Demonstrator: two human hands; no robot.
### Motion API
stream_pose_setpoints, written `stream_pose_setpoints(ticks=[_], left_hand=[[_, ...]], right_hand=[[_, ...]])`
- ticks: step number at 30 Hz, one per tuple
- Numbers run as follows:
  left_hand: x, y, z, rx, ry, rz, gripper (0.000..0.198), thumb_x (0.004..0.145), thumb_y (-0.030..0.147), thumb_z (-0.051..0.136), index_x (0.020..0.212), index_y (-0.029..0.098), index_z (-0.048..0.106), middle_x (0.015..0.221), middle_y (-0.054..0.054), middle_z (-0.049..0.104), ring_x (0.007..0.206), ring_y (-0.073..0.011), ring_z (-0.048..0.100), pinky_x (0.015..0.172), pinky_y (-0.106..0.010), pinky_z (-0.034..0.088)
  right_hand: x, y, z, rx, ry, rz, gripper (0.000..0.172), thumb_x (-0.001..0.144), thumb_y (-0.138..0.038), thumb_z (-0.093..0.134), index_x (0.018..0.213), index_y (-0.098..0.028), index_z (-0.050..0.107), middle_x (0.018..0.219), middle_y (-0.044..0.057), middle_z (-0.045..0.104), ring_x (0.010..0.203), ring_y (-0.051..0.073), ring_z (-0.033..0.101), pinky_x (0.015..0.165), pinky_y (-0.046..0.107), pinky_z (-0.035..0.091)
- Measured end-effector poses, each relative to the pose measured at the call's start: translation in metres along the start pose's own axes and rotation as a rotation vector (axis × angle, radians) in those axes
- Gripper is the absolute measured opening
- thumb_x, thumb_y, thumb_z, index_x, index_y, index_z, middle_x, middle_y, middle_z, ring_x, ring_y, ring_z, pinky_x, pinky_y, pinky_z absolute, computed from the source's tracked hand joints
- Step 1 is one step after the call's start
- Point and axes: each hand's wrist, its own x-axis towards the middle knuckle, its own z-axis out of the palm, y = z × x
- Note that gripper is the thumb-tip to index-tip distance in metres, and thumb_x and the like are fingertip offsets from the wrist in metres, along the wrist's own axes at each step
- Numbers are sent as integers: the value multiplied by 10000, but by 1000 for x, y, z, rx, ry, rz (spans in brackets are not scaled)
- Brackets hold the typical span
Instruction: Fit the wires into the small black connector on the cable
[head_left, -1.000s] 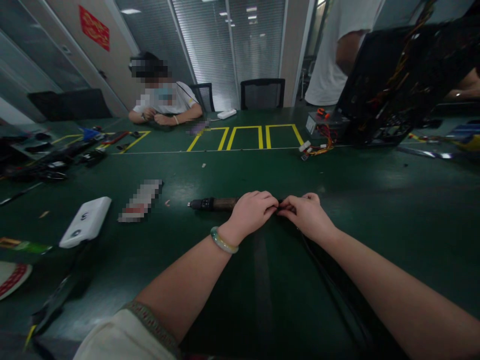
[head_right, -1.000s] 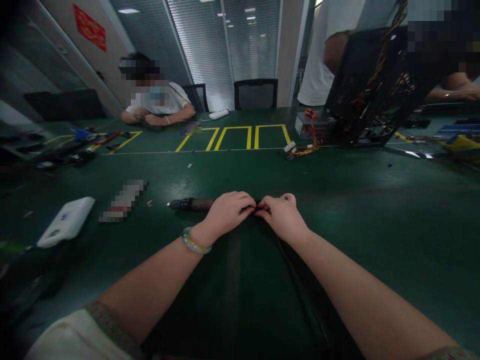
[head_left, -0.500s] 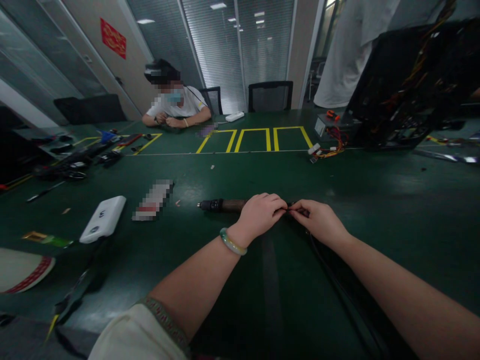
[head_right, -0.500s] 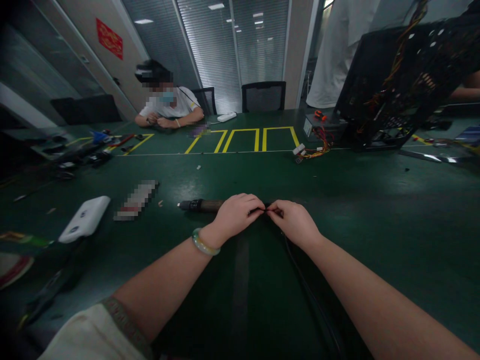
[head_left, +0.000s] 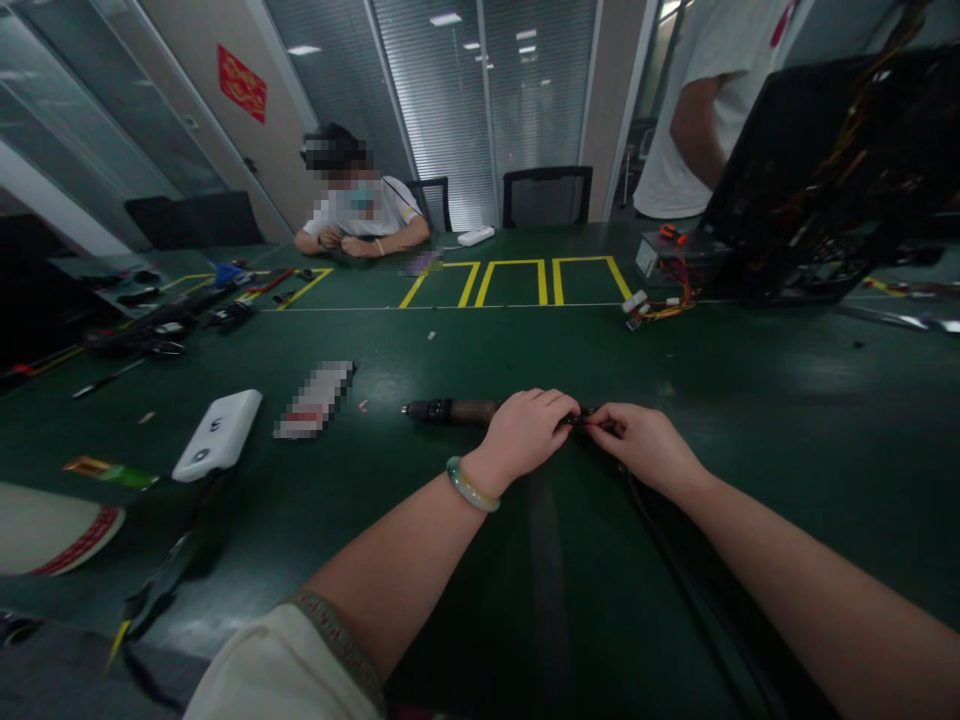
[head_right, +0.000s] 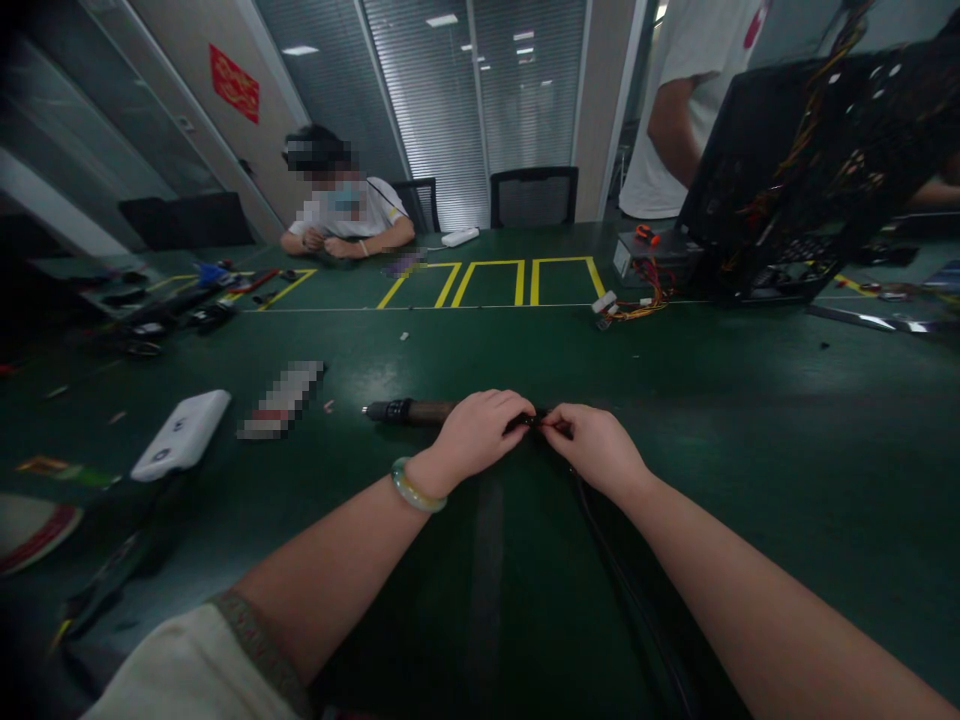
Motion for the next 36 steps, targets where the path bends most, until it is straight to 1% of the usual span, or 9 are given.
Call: stream_pose_setpoints(ticks=[5, 8, 12, 15, 22, 27, 30, 33, 36], left_hand=[[0, 2, 0, 18, -8, -16, 106, 927, 230, 549, 1018, 201, 595, 1033, -26, 625, 962, -188, 582, 862, -354, 466], [0, 2, 0, 28, -2, -20, 107, 928, 254, 552, 1011, 204, 596, 1023, -22, 622, 950, -186, 583, 849, -354, 467], [1, 2, 1, 38, -2, -13, 124, 922, 227, 551, 1039, 219, 588, 1024, -15, 617, 942, -185, 584, 827, -349, 471], [1, 2, 1, 42, -11, -8, 105, 928, 223, 533, 1013, 215, 594, 1018, -27, 615, 936, -190, 586, 830, -356, 470], [1, 2, 2, 34, -6, -32, 103, 911, 264, 567, 997, 212, 589, 1008, -20, 615, 922, -196, 585, 825, -365, 476], [1, 3, 2, 26, -5, -24, 100, 926, 259, 539, 989, 200, 589, 998, -36, 618, 919, -201, 587, 833, -367, 466], [1, 3, 0, 26, -7, -19, 108, 937, 265, 523, 999, 201, 586, 998, -40, 618, 918, -202, 589, 823, -363, 465], [1, 3, -2, 33, -15, -3, 127, 927, 258, 545, 1041, 210, 576, 1026, -39, 614, 944, -204, 588, 837, -362, 464], [1, 3, -3, 45, -36, 7, 112, 917, 219, 552, 1027, 212, 573, 1032, -28, 611, 950, -195, 585, 848, -357, 465]], right_hand=[[1, 0, 1, 24, -14, 24, 132, 843, -314, 604, 892, -268, 717, 860, -17, 732, 738, 167, 658, 625, 269, 470], [1, -2, 0, 10, -15, 31, 139, 846, -315, 601, 895, -260, 718, 845, -12, 732, 708, 167, 651, 610, 274, 460], [0, -4, -1, 2, -16, 26, 139, 861, -320, 590, 884, -262, 714, 838, -15, 731, 690, 166, 642, 596, 276, 443], [0, -4, -1, 9, -9, 28, 142, 860, -317, 591, 891, -258, 717, 852, -10, 734, 711, 172, 649, 608, 276, 451], [1, -2, 0, 21, -18, 40, 136, 856, -302, 592, 893, -255, 714, 844, -14, 733, 717, 167, 653, 618, 270, 459], [1, -1, 1, 46, -8, 44, 142, 864, -304, 588, 909, -252, 712, 849, -11, 735, 721, 165, 655, 641, 273, 468], [0, -2, 0, 47, -9, 56, 145, 863, -307, 592, 914, -250, 715, 845, -6, 736, 716, 169, 655, 624, 275, 466], [0, -3, -1, 54, -16, 60, 155, 868, -318, 585, 923, -254, 714, 849, -7, 737, 707, 169, 654, 604, 273, 462], [0, -3, -1, 48, -9, 54, 157, 865, -319, 583, 913, -253, 717, 844, -5, 738, 705, 171, 653, 604, 274, 462]])
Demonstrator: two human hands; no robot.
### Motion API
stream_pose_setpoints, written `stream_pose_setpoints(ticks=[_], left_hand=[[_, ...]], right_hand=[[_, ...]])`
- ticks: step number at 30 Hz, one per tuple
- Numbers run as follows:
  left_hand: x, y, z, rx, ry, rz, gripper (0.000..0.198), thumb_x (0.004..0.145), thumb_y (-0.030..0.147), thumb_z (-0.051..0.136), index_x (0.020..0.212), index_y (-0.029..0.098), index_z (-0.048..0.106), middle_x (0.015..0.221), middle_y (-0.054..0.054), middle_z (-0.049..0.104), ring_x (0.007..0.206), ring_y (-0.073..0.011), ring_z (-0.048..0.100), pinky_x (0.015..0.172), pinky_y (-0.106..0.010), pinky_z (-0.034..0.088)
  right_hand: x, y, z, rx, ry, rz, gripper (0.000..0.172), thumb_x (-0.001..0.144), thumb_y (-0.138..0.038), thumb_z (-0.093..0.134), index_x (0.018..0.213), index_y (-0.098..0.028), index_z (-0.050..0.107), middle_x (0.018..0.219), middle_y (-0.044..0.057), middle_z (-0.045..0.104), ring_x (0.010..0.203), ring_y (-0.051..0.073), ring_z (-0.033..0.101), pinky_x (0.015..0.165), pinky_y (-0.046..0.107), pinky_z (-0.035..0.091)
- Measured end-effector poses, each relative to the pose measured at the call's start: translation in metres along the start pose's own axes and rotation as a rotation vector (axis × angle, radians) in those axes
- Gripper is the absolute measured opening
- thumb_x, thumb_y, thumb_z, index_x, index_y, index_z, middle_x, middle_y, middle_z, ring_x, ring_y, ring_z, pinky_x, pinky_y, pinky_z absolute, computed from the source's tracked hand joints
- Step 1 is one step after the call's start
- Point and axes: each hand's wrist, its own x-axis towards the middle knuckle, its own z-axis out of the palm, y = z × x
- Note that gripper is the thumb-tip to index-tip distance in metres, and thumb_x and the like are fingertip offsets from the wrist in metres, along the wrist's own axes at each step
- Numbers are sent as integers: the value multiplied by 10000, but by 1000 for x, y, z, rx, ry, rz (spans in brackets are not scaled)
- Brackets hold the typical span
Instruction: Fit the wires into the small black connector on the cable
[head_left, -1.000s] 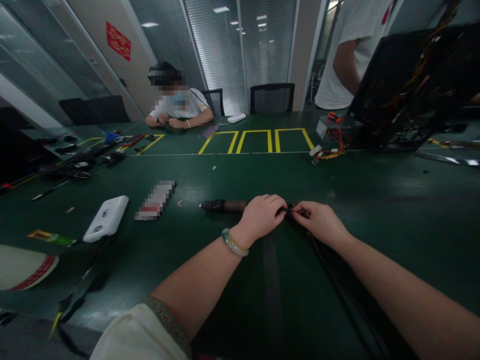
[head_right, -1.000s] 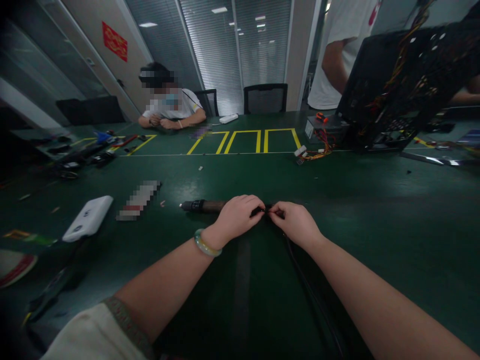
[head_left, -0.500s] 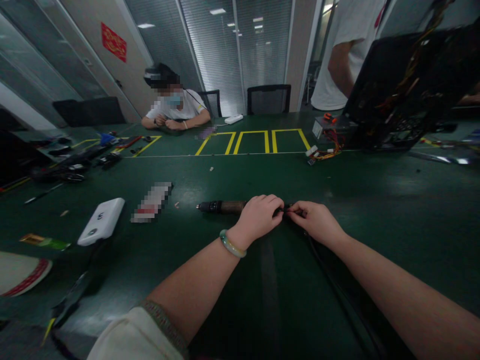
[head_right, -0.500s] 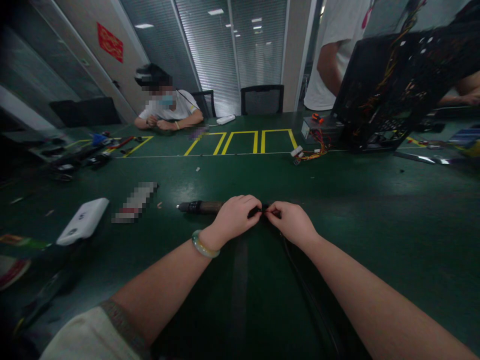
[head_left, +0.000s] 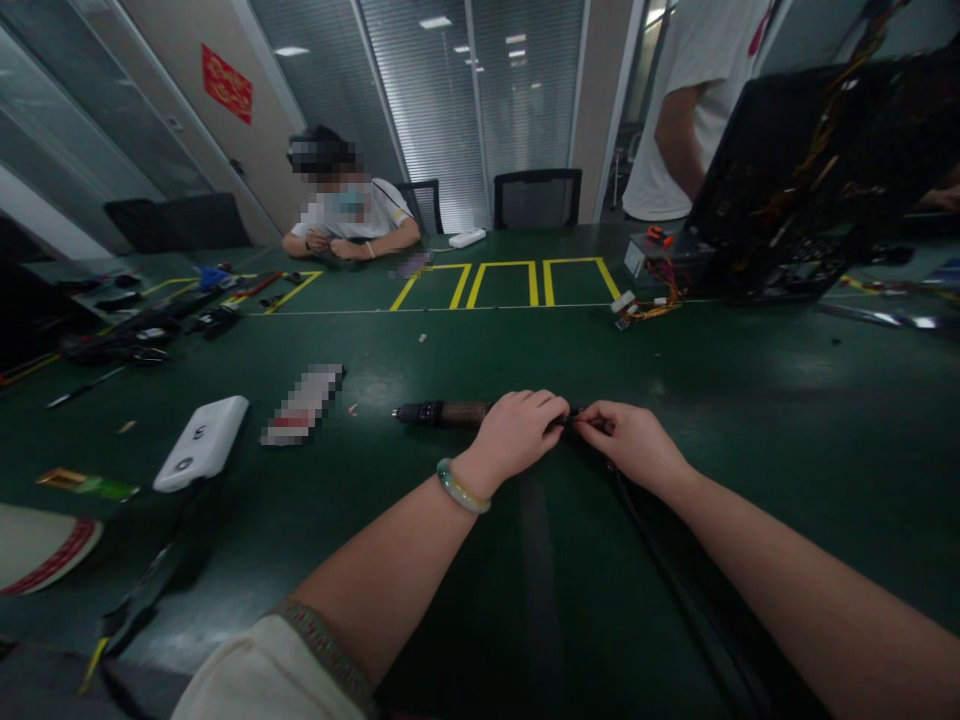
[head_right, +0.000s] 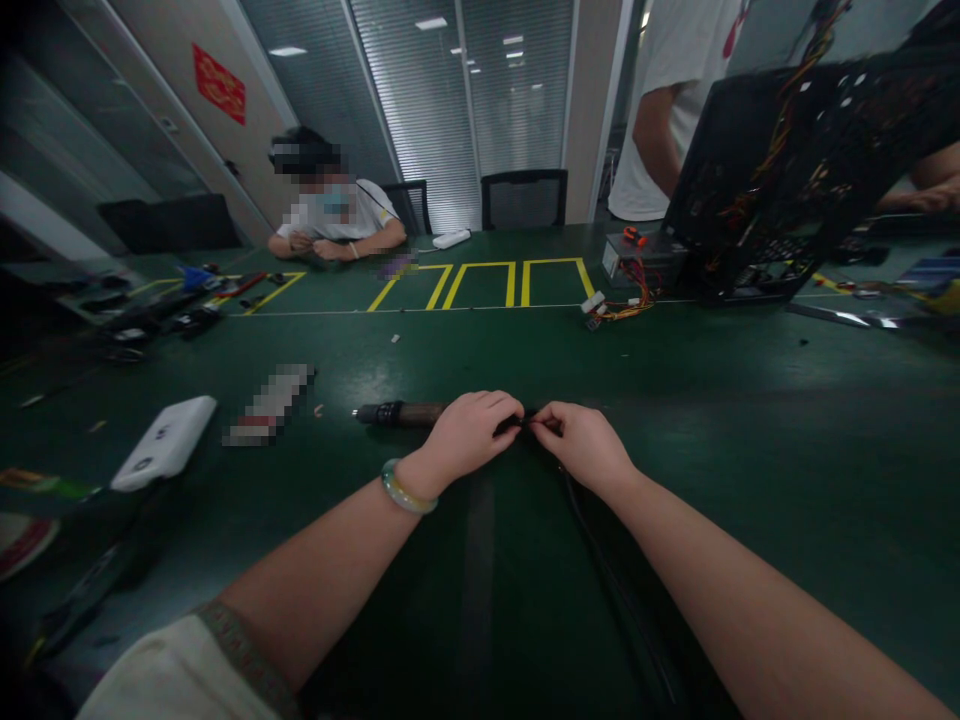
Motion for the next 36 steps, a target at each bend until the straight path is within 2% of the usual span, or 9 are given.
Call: stream_pose_setpoints(ticks=[12, 18, 22, 27, 36], left_hand=[[0, 0, 2, -11, 10, -8, 103, 938, 253, 525, 995, 198, 591, 1007, -39, 614, 928, -195, 592, 836, -357, 469], [1, 0, 1, 12, 10, -12, 153, 946, 254, 518, 1081, 216, 579, 1042, -38, 620, 964, -197, 593, 853, -358, 464], [0, 0, 1, 7, 2, 2, 134, 963, 266, 488, 1005, 203, 598, 1015, -42, 622, 938, -196, 594, 838, -358, 463], [0, -2, 2, -5, 9, 12, 142, 939, 271, 547, 1065, 216, 582, 1062, -28, 616, 977, -198, 580, 855, -353, 457], [0, -1, 2, -22, 9, -14, 87, 942, 242, 522, 998, 202, 575, 1039, -42, 617, 955, -207, 592, 852, -368, 465]], right_hand=[[0, -1, -1, -5, -9, 5, 138, 866, -309, 591, 915, -263, 711, 840, -17, 734, 705, 164, 658, 596, 269, 471], [1, -1, 0, -15, -3, 5, 152, 865, -319, 589, 917, -257, 717, 844, -9, 738, 701, 166, 655, 593, 269, 457], [0, 0, 1, -18, -2, 1, 152, 863, -325, 590, 911, -259, 719, 838, -11, 738, 703, 168, 653, 596, 271, 456], [1, 0, 1, -18, 5, -6, 136, 863, -321, 599, 909, -265, 714, 828, -23, 736, 693, 162, 653, 592, 264, 454], [0, -2, -1, -7, -18, 11, 144, 872, -330, 588, 919, -269, 711, 851, -20, 736, 723, 169, 662, 615, 276, 467]])
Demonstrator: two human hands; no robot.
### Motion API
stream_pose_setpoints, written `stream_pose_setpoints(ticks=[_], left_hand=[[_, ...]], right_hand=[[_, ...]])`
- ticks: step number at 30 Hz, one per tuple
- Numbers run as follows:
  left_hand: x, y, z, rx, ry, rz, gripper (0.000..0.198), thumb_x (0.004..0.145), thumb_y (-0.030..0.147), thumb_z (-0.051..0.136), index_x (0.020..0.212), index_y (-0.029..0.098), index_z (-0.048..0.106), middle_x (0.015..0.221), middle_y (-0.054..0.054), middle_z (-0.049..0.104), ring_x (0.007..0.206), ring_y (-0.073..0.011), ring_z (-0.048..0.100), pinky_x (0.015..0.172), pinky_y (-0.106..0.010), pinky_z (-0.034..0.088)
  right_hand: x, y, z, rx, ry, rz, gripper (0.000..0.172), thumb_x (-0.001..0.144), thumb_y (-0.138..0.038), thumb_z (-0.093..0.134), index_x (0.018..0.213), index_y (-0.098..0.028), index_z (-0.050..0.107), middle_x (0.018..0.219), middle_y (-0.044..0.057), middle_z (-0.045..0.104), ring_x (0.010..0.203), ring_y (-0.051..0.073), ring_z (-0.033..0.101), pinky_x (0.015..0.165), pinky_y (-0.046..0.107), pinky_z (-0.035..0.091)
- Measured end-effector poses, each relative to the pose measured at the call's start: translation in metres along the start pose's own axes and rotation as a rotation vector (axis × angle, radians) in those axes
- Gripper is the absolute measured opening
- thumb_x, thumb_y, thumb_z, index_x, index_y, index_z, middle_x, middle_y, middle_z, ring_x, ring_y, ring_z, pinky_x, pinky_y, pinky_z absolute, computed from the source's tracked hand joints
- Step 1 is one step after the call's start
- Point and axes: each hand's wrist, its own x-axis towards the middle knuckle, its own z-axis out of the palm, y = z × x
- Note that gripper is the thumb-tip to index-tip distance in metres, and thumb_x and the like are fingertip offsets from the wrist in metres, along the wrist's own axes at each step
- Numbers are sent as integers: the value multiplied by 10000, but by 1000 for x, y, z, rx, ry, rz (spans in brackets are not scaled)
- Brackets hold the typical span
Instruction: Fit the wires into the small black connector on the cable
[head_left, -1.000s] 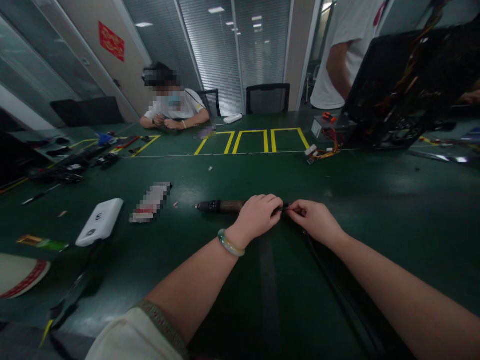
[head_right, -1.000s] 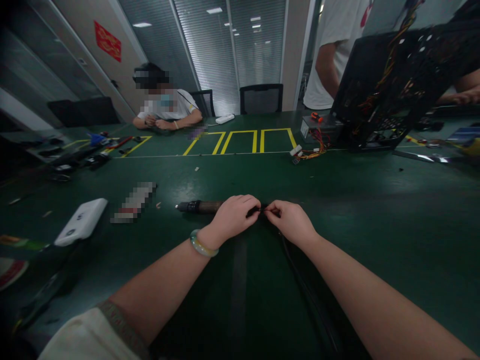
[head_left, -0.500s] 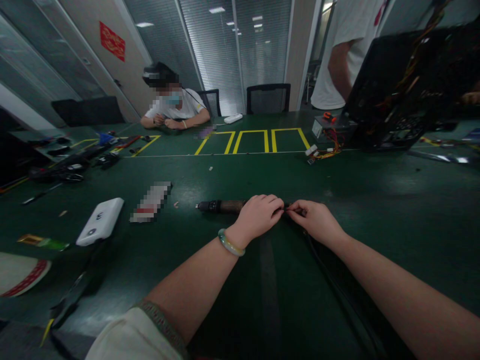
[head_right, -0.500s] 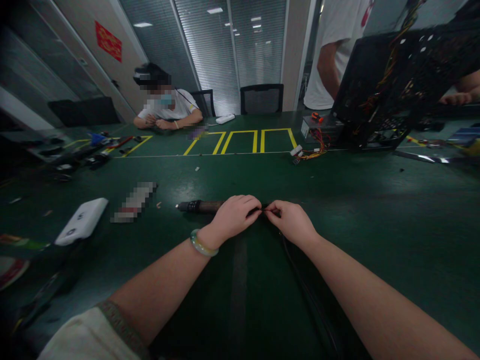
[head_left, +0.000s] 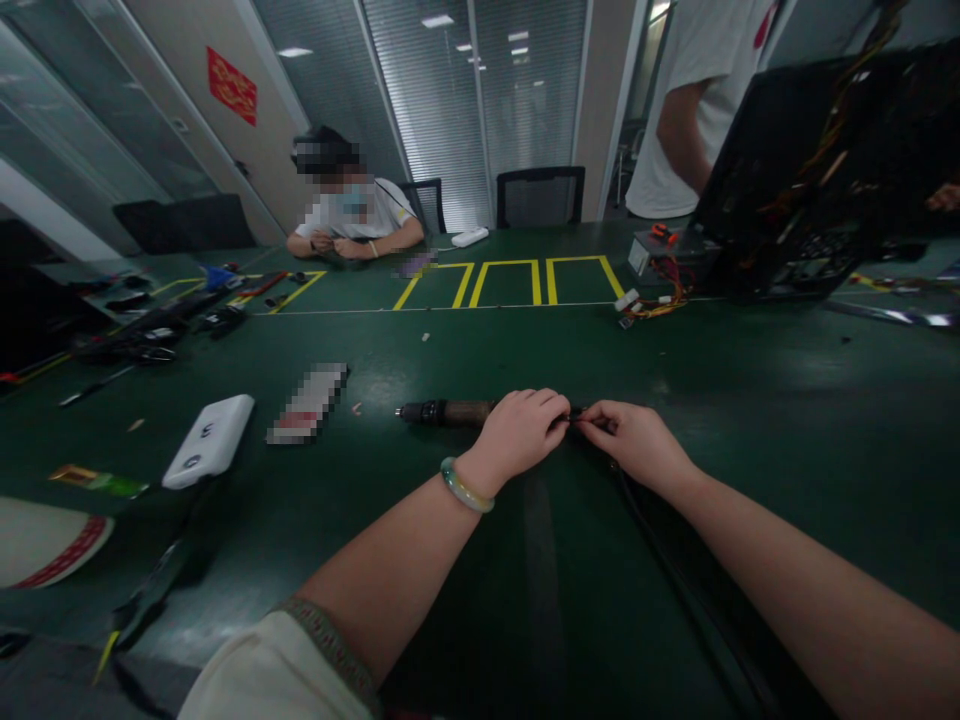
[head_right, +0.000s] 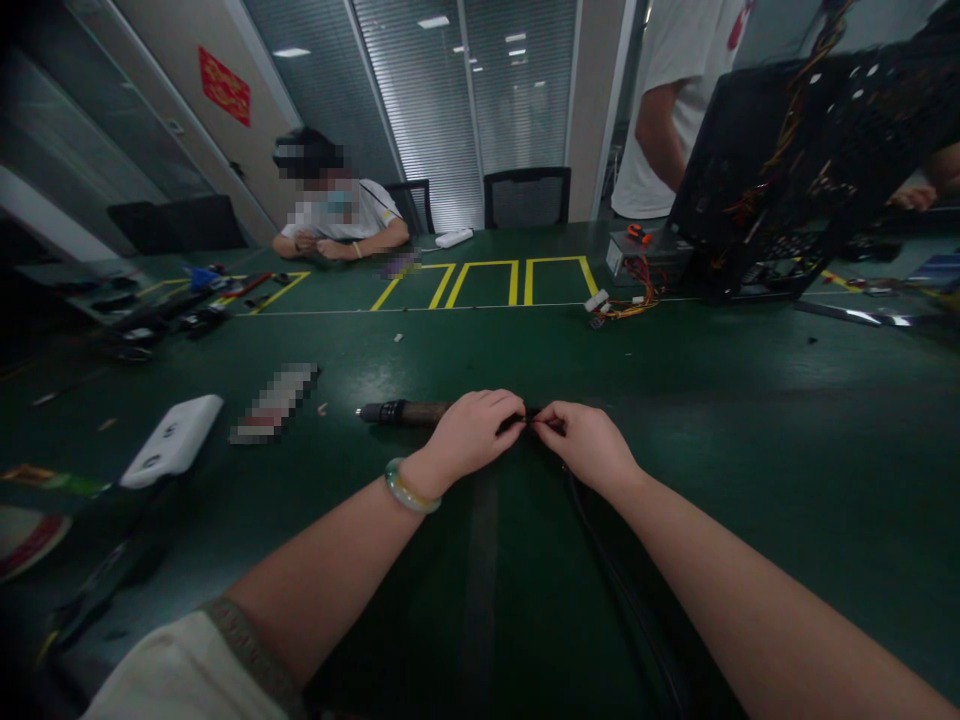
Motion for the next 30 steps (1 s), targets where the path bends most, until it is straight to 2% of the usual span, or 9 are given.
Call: stream_pose_setpoints(ticks=[7, 11, 16, 21, 30], left_hand=[[0, 1, -1, 32, 6, 18, 133, 953, 229, 509, 1071, 209, 568, 1209, -46, 583, 1022, -202, 590, 882, -368, 465], [0, 1, 0, 46, 10, 22, 123, 963, 259, 498, 1030, 208, 588, 1226, -45, 585, 1046, -208, 587, 904, -381, 460], [0, 0, 0, 24, 18, 31, 182, 924, 229, 569, 1106, 222, 564, 1205, -28, 598, 1042, -208, 586, 896, -372, 463], [-1, 0, 0, 6, 28, 16, 98, 941, 210, 533, 1028, 214, 578, 1155, -21, 611, 1021, -197, 594, 887, -369, 469], [-1, 0, 1, 5, 37, 16, 141, 927, 206, 556, 1064, 222, 585, 1188, -18, 596, 1027, -187, 592, 890, -364, 478]], right_hand=[[1, -1, 0, -10, -3, 4, 144, 864, -320, 596, 923, -263, 714, 855, -16, 737, 719, 166, 658, 607, 269, 463], [0, -3, 0, -12, 4, 4, 145, 865, -315, 594, 916, -256, 716, 836, -18, 736, 708, 158, 656, 600, 257, 456], [0, -4, -2, -10, -12, 18, 143, 868, -317, 593, 913, -261, 717, 832, -21, 736, 688, 154, 653, 584, 252, 450], [0, -2, -1, -11, -8, 11, 147, 868, -328, 594, 925, -266, 714, 834, -29, 735, 698, 149, 654, 590, 248, 451], [0, -2, 0, -14, -3, 4, 145, 870, -325, 588, 918, -267, 713, 837, -32, 736, 699, 149, 657, 597, 247, 452]])
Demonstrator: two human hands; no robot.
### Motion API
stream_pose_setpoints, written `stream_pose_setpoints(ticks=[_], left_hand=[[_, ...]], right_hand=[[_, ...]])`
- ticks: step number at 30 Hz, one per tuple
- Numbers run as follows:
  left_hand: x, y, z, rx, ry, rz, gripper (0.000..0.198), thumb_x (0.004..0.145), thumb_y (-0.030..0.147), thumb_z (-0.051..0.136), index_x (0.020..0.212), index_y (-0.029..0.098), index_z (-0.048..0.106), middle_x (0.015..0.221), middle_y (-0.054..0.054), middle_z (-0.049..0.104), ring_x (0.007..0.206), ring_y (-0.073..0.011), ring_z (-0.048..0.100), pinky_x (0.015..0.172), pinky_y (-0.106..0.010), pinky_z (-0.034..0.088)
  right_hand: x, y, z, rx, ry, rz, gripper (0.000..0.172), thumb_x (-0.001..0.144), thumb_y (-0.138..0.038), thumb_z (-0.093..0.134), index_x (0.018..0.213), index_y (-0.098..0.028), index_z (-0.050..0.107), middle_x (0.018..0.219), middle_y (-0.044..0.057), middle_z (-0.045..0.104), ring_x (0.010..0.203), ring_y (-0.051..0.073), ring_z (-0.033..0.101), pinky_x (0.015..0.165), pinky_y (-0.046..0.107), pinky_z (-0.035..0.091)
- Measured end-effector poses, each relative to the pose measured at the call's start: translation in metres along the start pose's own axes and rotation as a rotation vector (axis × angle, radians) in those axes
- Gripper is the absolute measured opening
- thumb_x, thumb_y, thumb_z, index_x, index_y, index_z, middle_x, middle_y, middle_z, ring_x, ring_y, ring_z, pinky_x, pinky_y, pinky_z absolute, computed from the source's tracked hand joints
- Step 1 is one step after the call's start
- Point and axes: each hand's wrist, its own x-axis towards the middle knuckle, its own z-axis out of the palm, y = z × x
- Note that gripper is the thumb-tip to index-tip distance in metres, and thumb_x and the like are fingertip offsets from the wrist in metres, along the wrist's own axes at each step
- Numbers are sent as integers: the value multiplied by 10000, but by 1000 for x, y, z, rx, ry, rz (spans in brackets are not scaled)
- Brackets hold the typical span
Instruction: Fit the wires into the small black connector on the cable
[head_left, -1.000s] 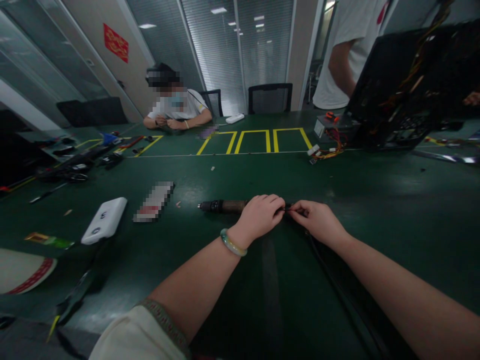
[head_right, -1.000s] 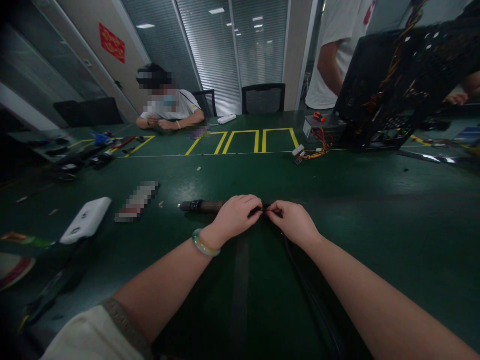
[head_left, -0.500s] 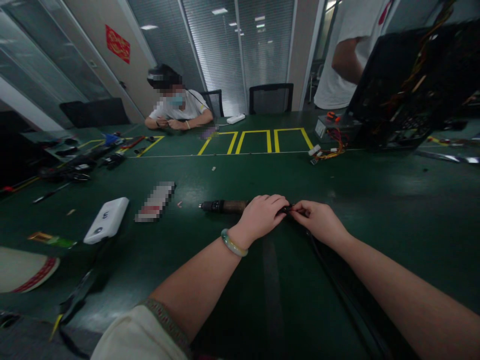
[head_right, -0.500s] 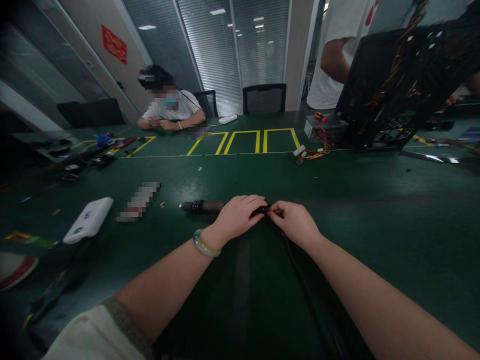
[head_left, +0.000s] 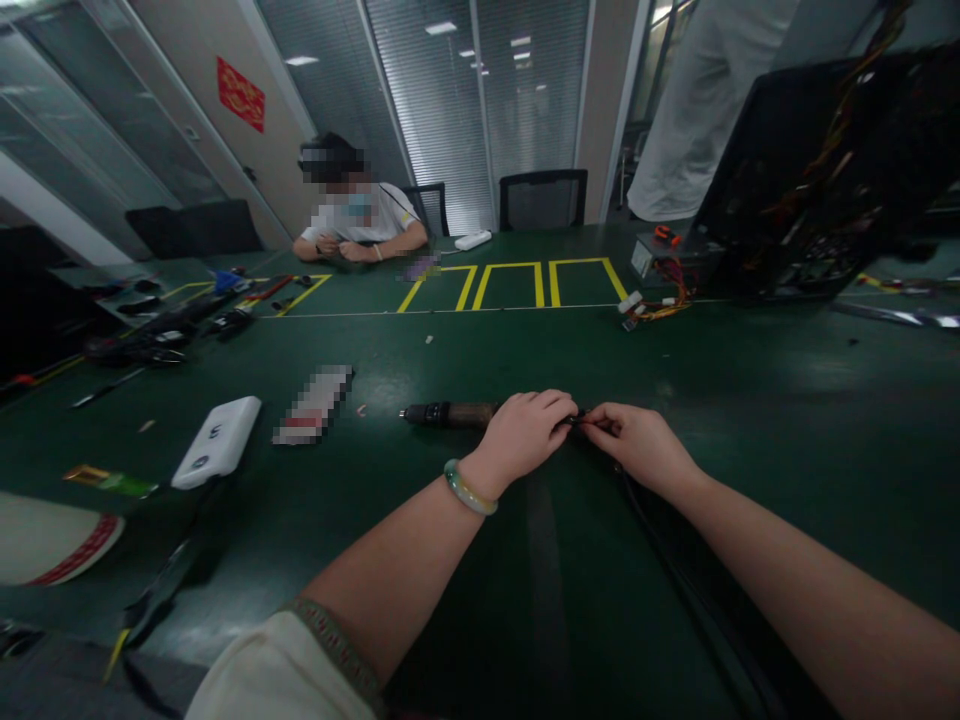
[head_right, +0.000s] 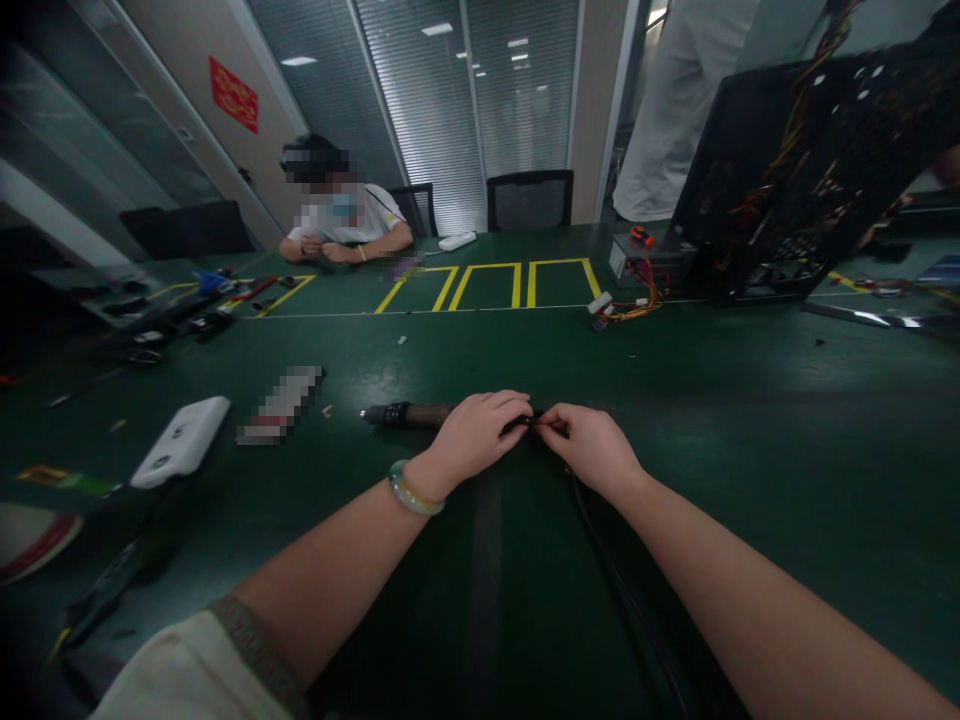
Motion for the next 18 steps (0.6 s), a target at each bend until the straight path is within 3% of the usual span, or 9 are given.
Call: stream_pose_setpoints(ticks=[18], left_hand=[[0, -1, 1, -15, 19, -1, 147, 943, 235, 531, 1072, 213, 599, 1202, -30, 601, 1056, -201, 583, 928, -384, 463]], right_hand=[[0, 3, 2, 34, 9, -9, 140, 868, -319, 587, 914, -268, 709, 834, -33, 737, 711, 148, 664, 614, 253, 460]])
